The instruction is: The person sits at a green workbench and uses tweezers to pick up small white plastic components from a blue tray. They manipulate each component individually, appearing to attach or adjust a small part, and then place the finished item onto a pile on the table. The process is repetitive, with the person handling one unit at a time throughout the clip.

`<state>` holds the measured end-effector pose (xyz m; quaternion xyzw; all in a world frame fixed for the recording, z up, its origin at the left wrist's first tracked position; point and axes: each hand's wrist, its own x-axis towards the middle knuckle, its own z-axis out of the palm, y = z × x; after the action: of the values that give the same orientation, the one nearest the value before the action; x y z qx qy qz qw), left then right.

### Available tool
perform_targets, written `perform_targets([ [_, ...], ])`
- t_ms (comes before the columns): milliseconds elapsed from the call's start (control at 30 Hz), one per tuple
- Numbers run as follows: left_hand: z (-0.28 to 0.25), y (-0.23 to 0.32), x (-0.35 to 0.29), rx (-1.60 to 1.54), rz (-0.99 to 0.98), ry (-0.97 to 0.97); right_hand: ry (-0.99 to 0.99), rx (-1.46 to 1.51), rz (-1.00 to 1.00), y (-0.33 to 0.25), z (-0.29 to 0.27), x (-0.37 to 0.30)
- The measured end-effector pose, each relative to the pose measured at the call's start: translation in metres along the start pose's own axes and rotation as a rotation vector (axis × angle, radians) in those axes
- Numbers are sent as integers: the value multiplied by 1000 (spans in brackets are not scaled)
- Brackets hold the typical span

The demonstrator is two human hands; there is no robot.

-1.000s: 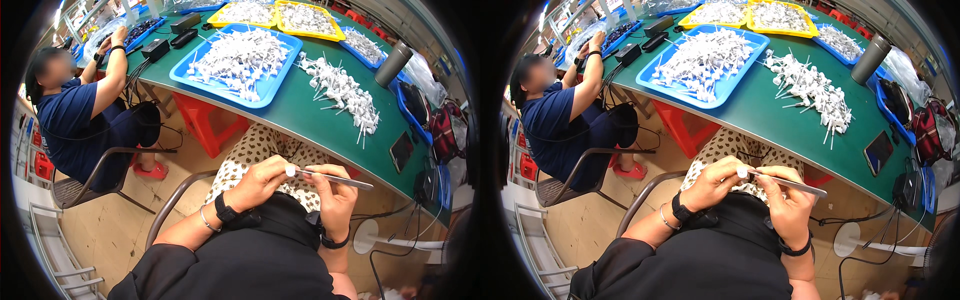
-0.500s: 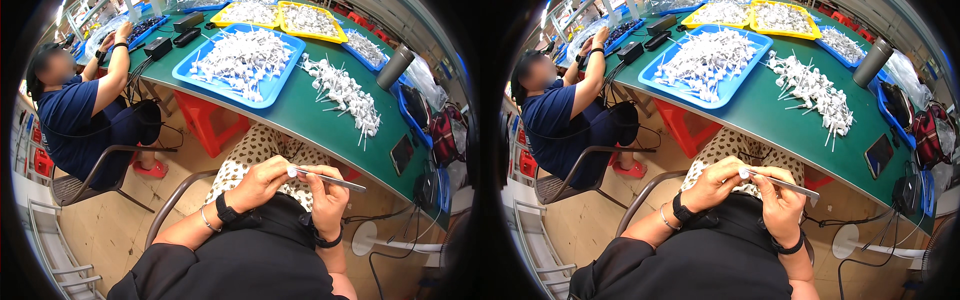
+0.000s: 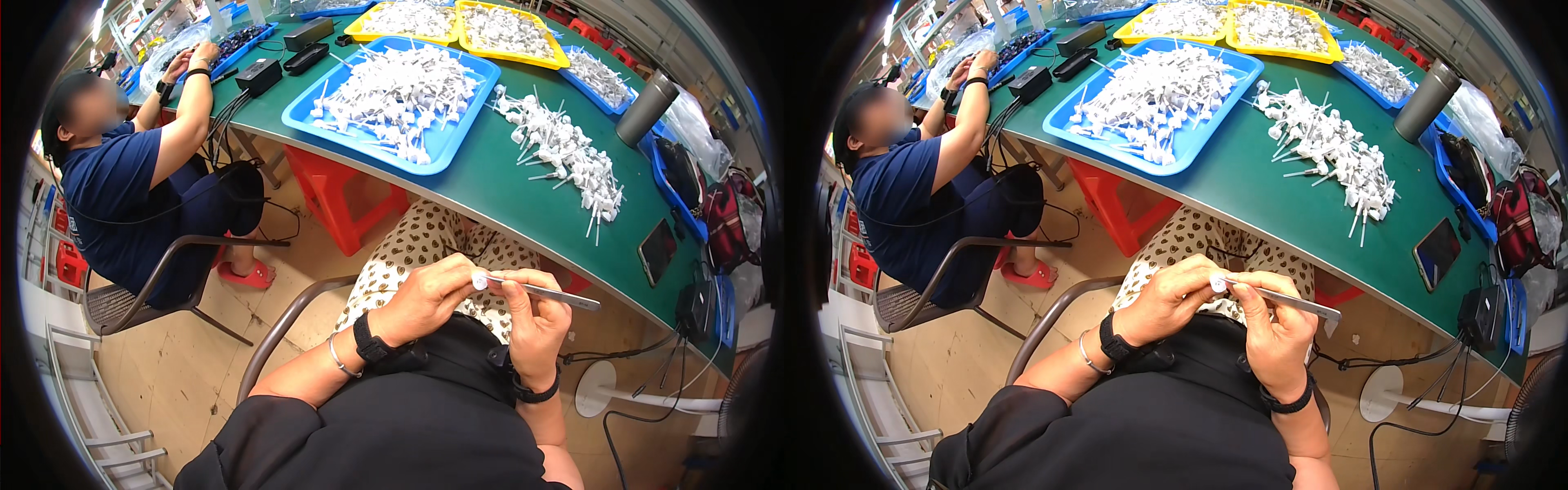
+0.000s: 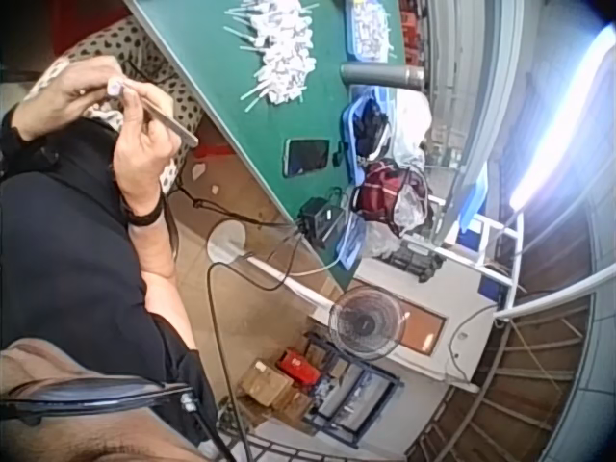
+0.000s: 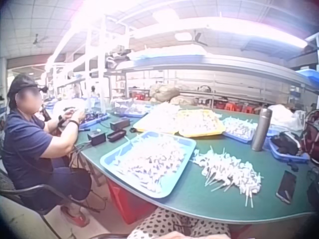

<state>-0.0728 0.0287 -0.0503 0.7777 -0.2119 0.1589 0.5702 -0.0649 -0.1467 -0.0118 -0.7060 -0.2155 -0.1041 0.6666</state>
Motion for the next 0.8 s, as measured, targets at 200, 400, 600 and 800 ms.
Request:
perform_targets([
  [200,-2,-2,-1,-2,-5,-38,-12,-76,-43,2,-1,0],
  [400,0,-4,-2,5,-1,-34,-44,-186,-124,0,-1,1],
  [600,-3,2,-2,25,-27,-76,-216,-389,-321,-14,-6,14],
  [800,-3,-7,-1,-50,9,-54,-138,-164,-155,-4,-6,7],
])
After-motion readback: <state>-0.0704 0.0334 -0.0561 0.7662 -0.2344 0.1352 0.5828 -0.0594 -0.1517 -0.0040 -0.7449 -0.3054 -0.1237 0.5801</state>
